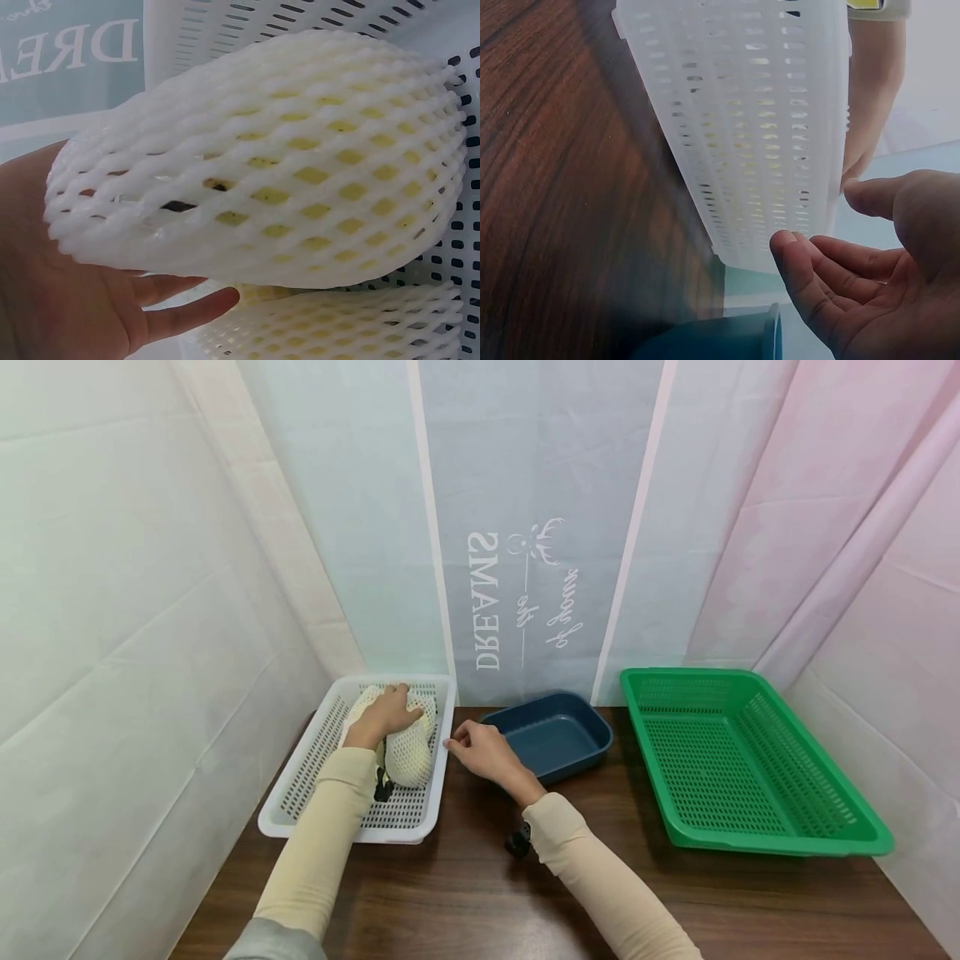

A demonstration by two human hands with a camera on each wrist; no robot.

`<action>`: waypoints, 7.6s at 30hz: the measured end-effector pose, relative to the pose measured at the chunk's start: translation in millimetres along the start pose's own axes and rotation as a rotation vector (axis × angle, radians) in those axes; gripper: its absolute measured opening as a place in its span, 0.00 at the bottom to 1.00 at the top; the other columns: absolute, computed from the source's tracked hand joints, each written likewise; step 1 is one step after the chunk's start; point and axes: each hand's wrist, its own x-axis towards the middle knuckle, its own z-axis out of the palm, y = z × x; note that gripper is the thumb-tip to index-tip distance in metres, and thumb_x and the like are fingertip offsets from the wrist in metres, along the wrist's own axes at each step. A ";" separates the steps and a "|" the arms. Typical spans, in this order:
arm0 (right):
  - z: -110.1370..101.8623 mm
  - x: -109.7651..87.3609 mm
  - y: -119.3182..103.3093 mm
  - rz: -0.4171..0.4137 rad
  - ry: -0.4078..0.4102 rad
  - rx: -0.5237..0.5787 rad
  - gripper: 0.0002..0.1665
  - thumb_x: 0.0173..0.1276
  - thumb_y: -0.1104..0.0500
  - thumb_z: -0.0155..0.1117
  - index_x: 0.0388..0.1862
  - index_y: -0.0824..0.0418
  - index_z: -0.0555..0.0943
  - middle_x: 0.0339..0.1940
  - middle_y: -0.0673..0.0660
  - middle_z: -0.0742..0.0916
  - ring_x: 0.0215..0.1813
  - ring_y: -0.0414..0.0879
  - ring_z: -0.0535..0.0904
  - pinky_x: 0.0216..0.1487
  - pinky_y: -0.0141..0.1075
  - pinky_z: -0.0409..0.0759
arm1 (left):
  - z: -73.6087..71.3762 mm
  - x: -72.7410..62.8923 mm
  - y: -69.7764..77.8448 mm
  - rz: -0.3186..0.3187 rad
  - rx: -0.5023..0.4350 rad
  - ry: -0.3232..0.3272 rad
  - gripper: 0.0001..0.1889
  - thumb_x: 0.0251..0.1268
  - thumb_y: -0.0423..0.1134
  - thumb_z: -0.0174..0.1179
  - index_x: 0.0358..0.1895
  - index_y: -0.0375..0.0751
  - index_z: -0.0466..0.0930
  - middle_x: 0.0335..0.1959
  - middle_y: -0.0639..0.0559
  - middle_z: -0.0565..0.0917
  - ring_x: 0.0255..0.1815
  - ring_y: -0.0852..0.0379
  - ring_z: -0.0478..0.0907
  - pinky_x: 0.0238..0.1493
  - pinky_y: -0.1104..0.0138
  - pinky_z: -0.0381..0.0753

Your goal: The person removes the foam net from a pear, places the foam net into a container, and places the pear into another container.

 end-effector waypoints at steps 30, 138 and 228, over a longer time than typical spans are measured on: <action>8.9 -1.8 -4.4 0.031 -0.032 0.125 0.16 0.81 0.50 0.65 0.50 0.63 0.84 0.33 0.62 0.91 0.26 0.42 0.81 0.30 0.36 0.80 | 16.0 6.4 -7.8 -0.017 -0.072 -0.071 0.48 0.81 0.48 0.59 0.82 0.18 0.42 0.83 0.19 0.50 0.85 0.26 0.50 0.83 0.39 0.58; 13.1 2.2 -2.1 0.270 -0.134 0.738 0.20 0.77 0.63 0.67 0.61 0.74 0.77 0.45 0.65 0.87 0.33 0.45 0.86 0.57 0.57 0.87 | 23.4 7.4 -16.8 -0.015 -0.283 -0.031 0.60 0.69 0.50 0.68 0.85 0.25 0.32 0.85 0.24 0.50 0.86 0.29 0.51 0.83 0.40 0.56; -2.2 4.8 -3.3 0.186 -0.053 0.673 0.21 0.79 0.62 0.65 0.62 0.74 0.77 0.47 0.68 0.88 0.33 0.46 0.87 0.41 0.42 0.91 | -4.1 -7.7 25.8 0.234 -0.301 0.210 0.45 0.59 0.49 0.71 0.75 0.31 0.62 0.57 0.39 0.80 0.48 0.45 0.78 0.50 0.52 0.80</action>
